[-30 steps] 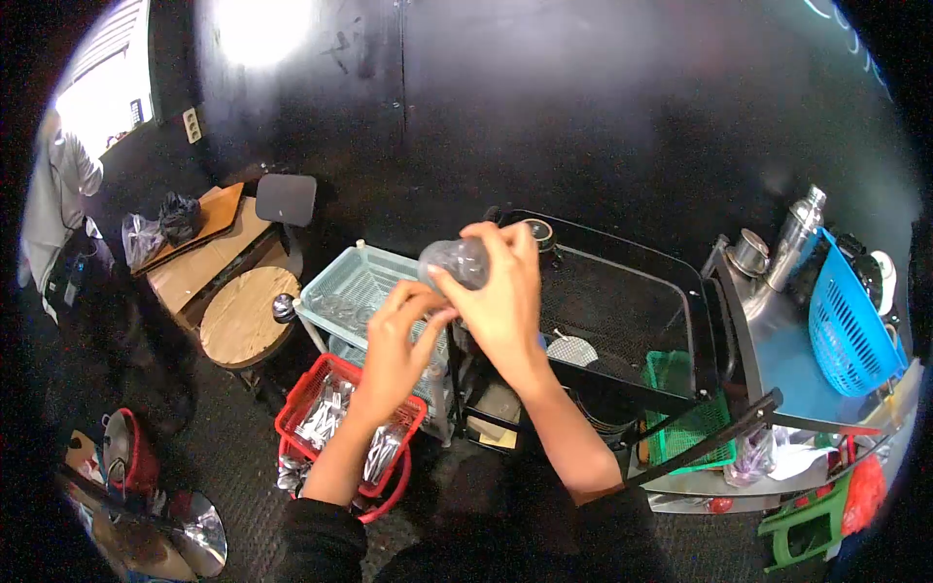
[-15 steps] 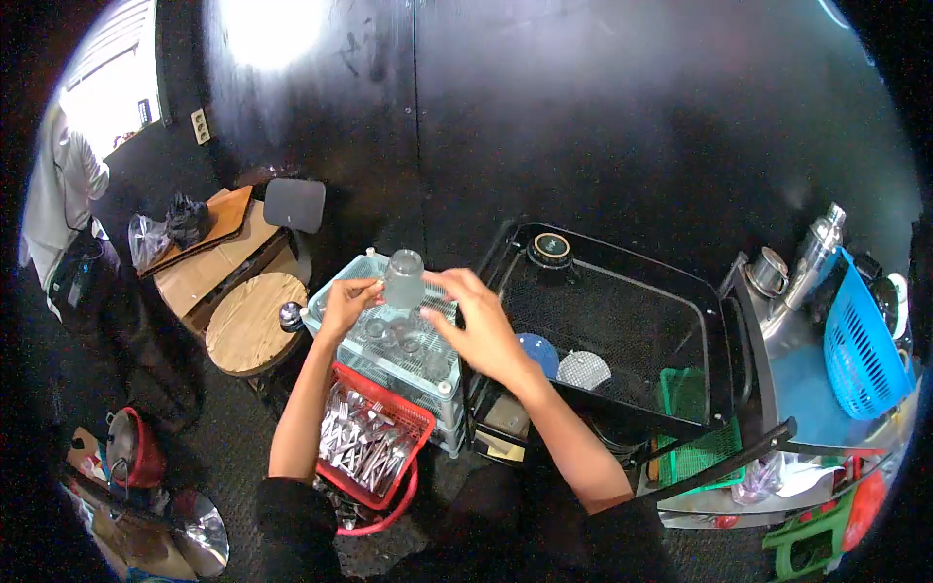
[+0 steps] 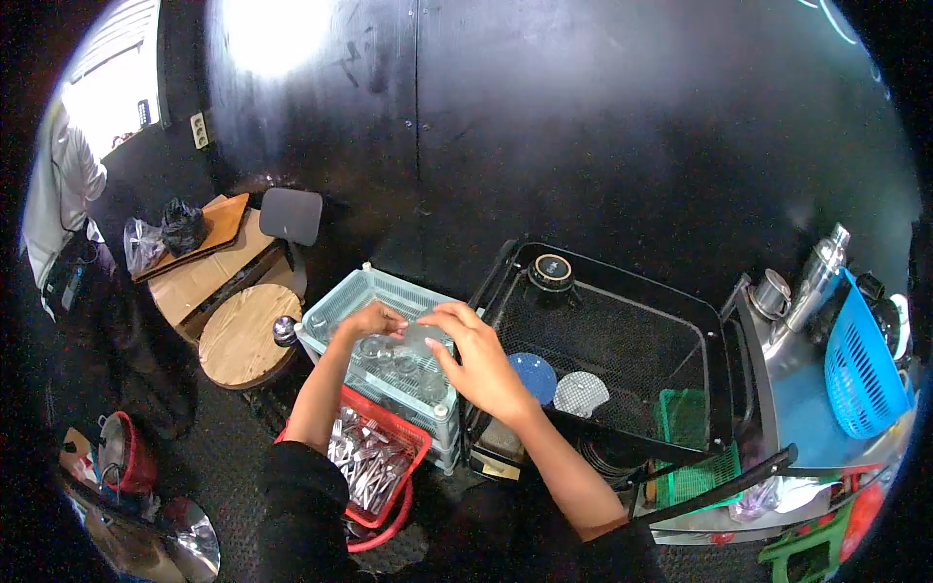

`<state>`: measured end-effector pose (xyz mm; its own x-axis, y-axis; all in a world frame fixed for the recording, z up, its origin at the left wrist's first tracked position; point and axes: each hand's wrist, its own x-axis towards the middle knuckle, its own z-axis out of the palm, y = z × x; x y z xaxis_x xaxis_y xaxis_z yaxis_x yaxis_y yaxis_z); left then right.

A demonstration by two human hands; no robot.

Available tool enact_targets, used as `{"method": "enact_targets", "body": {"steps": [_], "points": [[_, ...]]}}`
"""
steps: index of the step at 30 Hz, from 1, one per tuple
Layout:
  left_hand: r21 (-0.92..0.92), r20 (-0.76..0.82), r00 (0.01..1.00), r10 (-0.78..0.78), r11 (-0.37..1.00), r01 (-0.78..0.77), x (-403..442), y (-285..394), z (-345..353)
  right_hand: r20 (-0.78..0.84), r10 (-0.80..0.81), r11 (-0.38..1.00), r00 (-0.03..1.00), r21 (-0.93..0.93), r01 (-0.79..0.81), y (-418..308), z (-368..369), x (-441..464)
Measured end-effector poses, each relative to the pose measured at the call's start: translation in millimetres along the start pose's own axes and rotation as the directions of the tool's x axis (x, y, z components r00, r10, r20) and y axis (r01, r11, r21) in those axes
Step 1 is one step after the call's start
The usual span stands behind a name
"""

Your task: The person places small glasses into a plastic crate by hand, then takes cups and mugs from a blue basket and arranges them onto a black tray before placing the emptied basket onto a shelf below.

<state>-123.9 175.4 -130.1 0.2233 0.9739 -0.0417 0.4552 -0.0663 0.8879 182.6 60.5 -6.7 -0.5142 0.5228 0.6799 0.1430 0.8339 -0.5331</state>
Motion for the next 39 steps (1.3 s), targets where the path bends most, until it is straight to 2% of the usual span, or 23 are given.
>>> {"method": "enact_targets", "body": {"steps": [2, 6, 8, 9, 11, 12, 14, 17, 18, 20, 21, 23, 26, 30, 33, 35, 36, 38, 39], "points": [[0.005, 0.026, 0.982, -0.188, 0.982, 0.188, -5, 9, 7, 0.005, 0.002, 1.0, 1.0, -0.022, -0.002, 0, 1, -1], [-0.06, 0.058, 0.982, -0.178, 0.981, 0.182, 9, -14, -2, 0.022, 0.005, 1.0, 1.0, -0.015, -0.005, 3, 2, -1], [0.05, 0.163, 0.961, -0.225, 0.974, 0.219, 14, -14, -8, 0.01, -0.002, 1.0, 1.0, -0.018, 0.002, 4, 4, -1], [0.049, 0.163, 0.96, -0.226, 0.974, 0.221, 14, -11, -8, 0.0, -0.008, 1.0, 1.0, -0.019, 0.008, 4, 4, -1], [0.395, 0.094, 0.99, -0.109, 0.916, 0.063, 13, -7, -7, -0.003, -0.001, 1.0, 1.0, -0.012, 0.001, 2, 4, -2], [0.396, 0.094, 0.989, -0.11, 0.916, 0.064, 14, -10, -8, -0.008, 0.005, 1.0, 1.0, -0.008, -0.005, 1, 3, -2], [0.54, 0.155, 0.984, -0.085, 0.841, -0.012, 16, -18, -10, -0.014, -0.006, 1.0, 1.0, -0.015, 0.006, 1, 3, -2], [0.615, 0.133, 0.981, -0.144, 0.788, 0.033, 23, -21, -14, -0.021, 0.0, 1.0, 1.0, -0.012, 0.0, 0, 3, -2], [0.615, 0.133, 0.98, -0.145, 0.788, 0.033, 28, -26, -13, -0.021, 0.016, 1.0, 1.0, -0.001, -0.016, 0, 3, -2], [0.327, -0.027, 0.993, 0.118, 0.94, -0.103, 38, -36, -7, -0.03, -0.006, 1.0, 1.0, 0.001, 0.006, 3, 4, -2], [0.327, -0.027, 0.993, 0.117, 0.94, -0.102, 38, -37, -1, -0.04, -0.03, 1.0, 0.999, 0.002, 0.03, 3, 4, -1], [0.471, -0.024, 0.998, 0.066, 0.881, -0.048, 42, -37, 14, -0.057, -0.022, 1.0, 0.998, 0.001, 0.022, 0, 4, -1], [0.371, -0.043, 0.999, 0.032, 0.928, -0.014, 18, 5, 30, -0.075, -0.028, 1.0, 0.997, -0.003, 0.028, -3, 2, -2], [0.365, 0.042, 0.998, -0.039, 0.931, 0.021, 22, -2, 25, -0.055, -0.037, 0.999, 0.998, -0.012, 0.037, -3, 1, -3], [0.418, 0.086, 0.996, -0.02, 0.908, -0.017, 15, -2, 26, -0.054, -0.071, 0.997, 0.996, -0.025, 0.07, -3, 1, -4], [0.429, 0.059, 0.98, 0.189, 0.882, -0.196, 20, -26, 25, -0.045, -0.078, 0.997, 0.996, -0.031, 0.076, -1, 1, -5], [0.429, 0.064, 0.98, 0.19, 0.881, -0.199, 14, -22, 23, -0.034, -0.081, 0.996, 0.996, -0.037, 0.08, -4, -1, -6], [0.643, -0.233, 0.912, 0.339, 0.757, -0.117, 8, -14, 22, -0.026, -0.047, 0.998, 0.999, -0.049, 0.046, -11, -5, -12], [0.591, -0.352, 0.853, 0.386, 0.798, -0.117, -14, 28, 33, -0.019, -0.018, 0.998, 1.0, -0.058, 0.017, -15, -9, -16]]}}
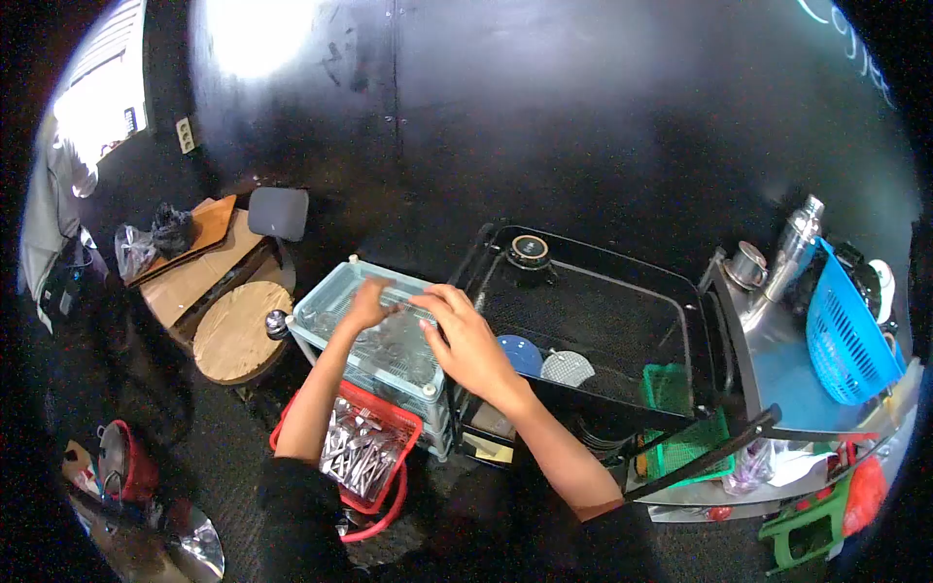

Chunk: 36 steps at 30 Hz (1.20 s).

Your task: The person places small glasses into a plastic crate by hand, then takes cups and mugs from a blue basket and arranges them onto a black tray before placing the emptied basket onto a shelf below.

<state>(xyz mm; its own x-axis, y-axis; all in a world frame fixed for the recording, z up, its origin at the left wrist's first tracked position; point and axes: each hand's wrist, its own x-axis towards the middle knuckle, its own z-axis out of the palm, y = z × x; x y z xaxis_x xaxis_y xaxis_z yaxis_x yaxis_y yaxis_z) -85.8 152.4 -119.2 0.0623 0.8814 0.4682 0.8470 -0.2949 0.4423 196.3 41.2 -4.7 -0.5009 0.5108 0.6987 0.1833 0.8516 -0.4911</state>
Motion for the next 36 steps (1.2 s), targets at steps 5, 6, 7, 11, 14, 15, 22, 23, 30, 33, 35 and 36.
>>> {"method": "enact_targets", "body": {"steps": [5, 6, 7, 11, 14, 15, 22, 23, 30, 33, 35, 36], "points": [[-0.193, -0.299, 0.953, 0.053, 0.974, -0.114, -23, 172, -62, -0.019, 0.037, 0.979, 0.999, -0.2, -0.04, -17, -48, -50], [-0.252, -0.306, 0.946, 0.106, 0.949, -0.188, -29, 208, -70, -0.041, 0.036, 0.977, 0.998, -0.207, -0.044, -28, -67, -58], [-0.262, -0.288, 0.943, 0.169, 0.933, -0.247, -33, 237, -74, -0.065, 0.039, 0.974, 0.997, -0.221, -0.053, -42, -87, -67], [-0.394, -0.226, 0.901, 0.371, 0.811, -0.433, -47, 335, -64, -0.215, -0.035, 0.907, 0.976, -0.418, -0.06, -93, -165, -99], [-0.6, -0.198, 0.877, 0.437, 0.654, -0.461, -44, 397, -35, -0.385, -0.078, 0.78, 0.919, -0.598, -0.184, -130, -223, -124], [-0.632, -0.205, 0.871, 0.447, 0.62, -0.466, -45, 420, -25, -0.443, -0.085, 0.727, 0.893, -0.64, -0.248, -140, -242, -131], [-0.8, -0.238, 0.684, 0.689, 0.26, -0.54, -44, 557, 49, -0.615, -0.326, 0.377, 0.718, -0.781, -0.498, -164, -423, -146], [-0.803, -0.227, 0.665, 0.712, 0.25, -0.542, -45, 570, 56, -0.603, -0.292, 0.305, 0.743, -0.795, -0.525, -163, -453, -149], [-0.711, -0.151, 0.605, 0.782, 0.34, -0.616, -55, 592, 77, -0.347, 0.406, 0.43, 0.845, -0.744, -0.512, -152, -596, -138], [-0.695, -0.106, 0.573, 0.812, 0.352, -0.627, -54, 591, 79, -0.053, 0.702, 0.547, 0.71, -0.598, -0.586, -143, -615, -128], [-0.685, -0.087, 0.562, 0.823, 0.36, -0.633, -53, 590, 80, 0.045, 0.812, 0.47, 0.582, -0.642, -0.605, -145, -621, -122], [-0.685, -0.089, 0.56, 0.824, 0.358, -0.635, -53, 590, 80, 0.066, 0.81, 0.488, 0.583, -0.626, -0.608, -140, -625, -120]]}}
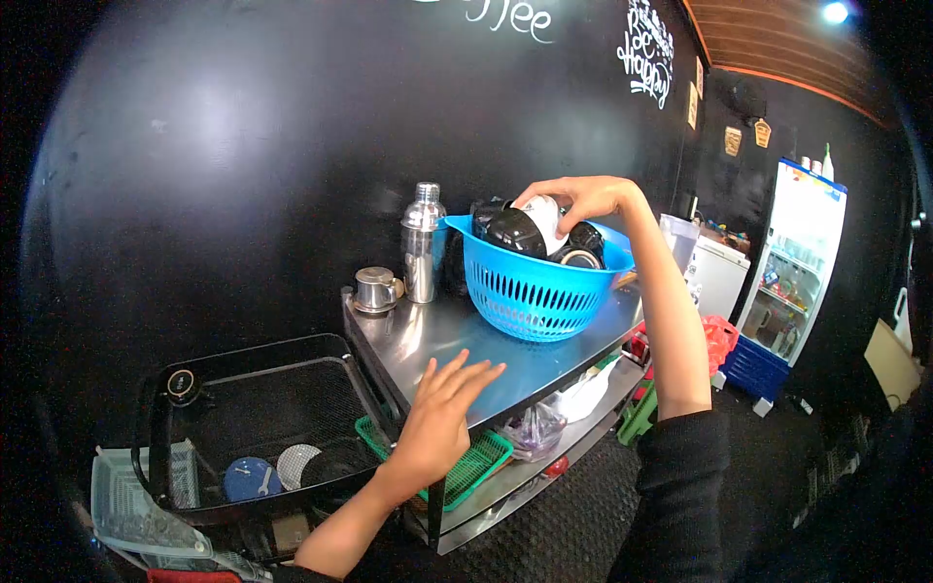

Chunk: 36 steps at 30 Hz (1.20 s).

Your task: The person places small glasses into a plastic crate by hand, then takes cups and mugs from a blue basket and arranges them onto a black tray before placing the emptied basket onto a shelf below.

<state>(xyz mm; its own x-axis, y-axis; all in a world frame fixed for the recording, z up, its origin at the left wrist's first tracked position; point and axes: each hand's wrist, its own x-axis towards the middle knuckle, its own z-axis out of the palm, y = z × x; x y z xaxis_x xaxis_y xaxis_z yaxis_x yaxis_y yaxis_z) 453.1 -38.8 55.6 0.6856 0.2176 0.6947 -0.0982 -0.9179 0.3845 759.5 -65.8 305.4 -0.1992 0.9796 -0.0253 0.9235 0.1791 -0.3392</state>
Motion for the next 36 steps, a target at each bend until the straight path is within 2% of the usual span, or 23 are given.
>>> {"method": "enact_targets", "body": {"steps": [2, 4, 9, 15, 17, 25, 28, 29, 32, 33, 35, 36], "points": [[0.008, -0.002, 1.0, 0.006, 1.0, -0.006, -1, -1, 2, 0.015, -0.018, 1.0, 1.0, 0.019, 0.018, 7, 0, 8], [0.008, -0.001, 1.0, 0.008, 1.0, -0.008, -2, -2, 3, -0.068, -0.119, 0.984, 0.991, -0.141, 0.109, 7, 8, 10], [0.001, 0.0, 1.0, 0.022, 1.0, -0.022, -3, -5, 4, -0.122, -0.153, 0.976, 0.981, -0.172, 0.131, 16, 7, 12], [-0.008, -0.015, 0.999, 0.044, 0.999, -0.045, -4, -8, 5, -0.15, -0.105, 0.983, 0.983, -0.164, 0.08, 6, 6, 7], [-0.001, -0.035, 0.998, 0.055, 0.998, -0.055, -4, -8, 6, -0.136, -0.072, 0.973, 0.988, -0.228, 0.04, 3, 1, 5], [-0.004, -0.064, 0.996, 0.069, 0.998, -0.07, -4, -12, 10, -0.153, -0.025, 0.965, 0.988, -0.263, -0.017, -9, -1, 0], [-0.006, -0.063, 0.995, 0.072, 0.997, -0.072, -5, -14, 11, -0.303, -0.062, 0.918, 0.951, -0.39, -0.065, -12, -1, -9], [-0.008, -0.062, 0.995, 0.073, 0.997, -0.074, -5, -14, 11, -0.3, -0.063, 0.92, 0.952, -0.388, -0.062, -12, -1, -15], [-0.002, -0.033, 0.998, 0.051, 0.999, -0.051, -5, -13, 10, -0.667, -0.203, 0.914, 0.717, -0.392, -0.106, -23, 13, -28], [0.001, -0.027, 0.999, 0.043, 0.999, -0.043, -5, -13, 9, -0.666, -0.2, 0.918, 0.718, -0.384, -0.101, -32, 24, -32], [0.015, 0.006, 0.999, 0.04, 0.999, -0.04, -5, -14, 9, -0.868, -0.19, 0.955, 0.46, -0.272, -0.119, -53, 49, -33], [0.018, 0.01, 0.999, 0.033, 0.999, -0.034, -4, -16, 10, -0.918, -0.186, 0.969, 0.349, -0.231, -0.091, -54, 62, -29]]}}
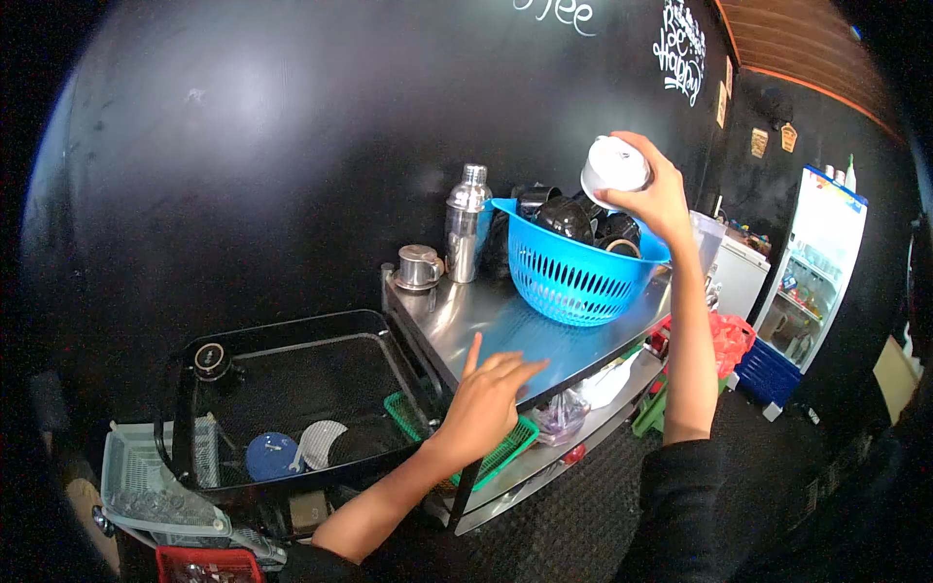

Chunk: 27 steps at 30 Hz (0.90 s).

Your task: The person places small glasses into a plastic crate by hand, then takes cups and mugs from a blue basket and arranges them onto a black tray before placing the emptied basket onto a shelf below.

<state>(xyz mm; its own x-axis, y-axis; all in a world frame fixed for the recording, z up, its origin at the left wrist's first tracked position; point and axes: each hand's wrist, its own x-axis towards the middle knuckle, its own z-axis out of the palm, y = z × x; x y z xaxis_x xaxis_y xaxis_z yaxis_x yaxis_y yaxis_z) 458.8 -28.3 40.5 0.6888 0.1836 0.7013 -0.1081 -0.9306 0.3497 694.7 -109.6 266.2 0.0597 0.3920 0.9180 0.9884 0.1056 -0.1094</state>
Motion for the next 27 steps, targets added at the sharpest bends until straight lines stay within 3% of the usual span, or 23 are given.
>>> {"method": "enact_targets", "body": {"steps": [1, 3, 5, 7, 9, 11, 13, 14, 15, 17, 19, 21, 24, 27], "points": [[0.002, -0.006, 1.0, -0.014, 1.0, 0.014, 0, -2, 1, 0.004, 0.003, 1.0, 1.0, 0.008, -0.003, -10, 7, -10], [0.013, -0.011, 0.999, -0.048, 0.999, 0.048, -3, -3, -8, -0.211, 0.046, 0.975, 0.976, 0.22, 0.002, -37, 22, -32], [-0.489, -0.012, 0.994, -0.106, 0.868, 0.086, -8, -5, -25, -0.187, 0.056, 0.941, 0.981, 0.339, 0.01, -77, 31, -57], [-0.782, 0.071, 0.985, -0.158, 0.605, 0.153, -25, -13, -48, -0.135, 0.036, 0.933, 0.99, 0.359, 0.015, -119, 37, -88], [-0.748, -0.063, 0.975, -0.213, 0.657, 0.096, -51, -9, -66, -0.02, 0.128, 0.739, 0.992, 0.669, -0.082, -153, 57, -122], [-0.736, -0.127, 0.94, -0.317, 0.665, 0.125, -79, 4, -92, 0.079, 0.126, 0.674, 0.989, 0.724, -0.144, -191, 74, -148], [-0.704, -0.312, 0.909, -0.276, 0.71, -0.026, -108, 8, -111, 0.149, 0.075, 0.674, 0.986, 0.721, -0.16, -215, 98, -169], [-0.664, -0.332, 0.902, -0.274, 0.748, -0.017, -121, 9, -124, 0.153, 0.053, 0.686, 0.987, 0.712, -0.147, -227, 112, -178], [-0.595, -0.334, 0.886, -0.322, 0.801, 0.067, -133, 10, -135, 0.233, 0.061, 0.635, 0.971, 0.741, -0.218, -243, 124, -181], [-0.392, -0.377, 0.839, -0.392, 0.889, 0.239, -157, 5, -158, 0.284, -0.026, 0.619, 0.958, 0.757, -0.208, -262, 157, -184], [-0.144, -0.517, 0.752, -0.409, 0.908, 0.394, -179, -8, -178, 0.465, -0.042, 0.558, 0.884, 0.746, -0.365, -279, 187, -182], [-0.059, -0.518, 0.702, -0.489, 0.839, 0.541, -204, -32, -195, 0.53, -0.077, 0.608, 0.844, 0.696, -0.382, -284, 228, -181], [-0.12, -0.462, 0.613, -0.641, 0.73, 0.672, -226, -54, -208, 0.606, -0.124, 0.709, 0.786, 0.608, -0.357, -279, 288, -172], [0.052, -0.468, 0.695, -0.546, 0.768, 0.639, -226, -60, -195, 0.668, -0.17, 0.829, 0.725, 0.495, -0.262, -267, 337, -165]]}}
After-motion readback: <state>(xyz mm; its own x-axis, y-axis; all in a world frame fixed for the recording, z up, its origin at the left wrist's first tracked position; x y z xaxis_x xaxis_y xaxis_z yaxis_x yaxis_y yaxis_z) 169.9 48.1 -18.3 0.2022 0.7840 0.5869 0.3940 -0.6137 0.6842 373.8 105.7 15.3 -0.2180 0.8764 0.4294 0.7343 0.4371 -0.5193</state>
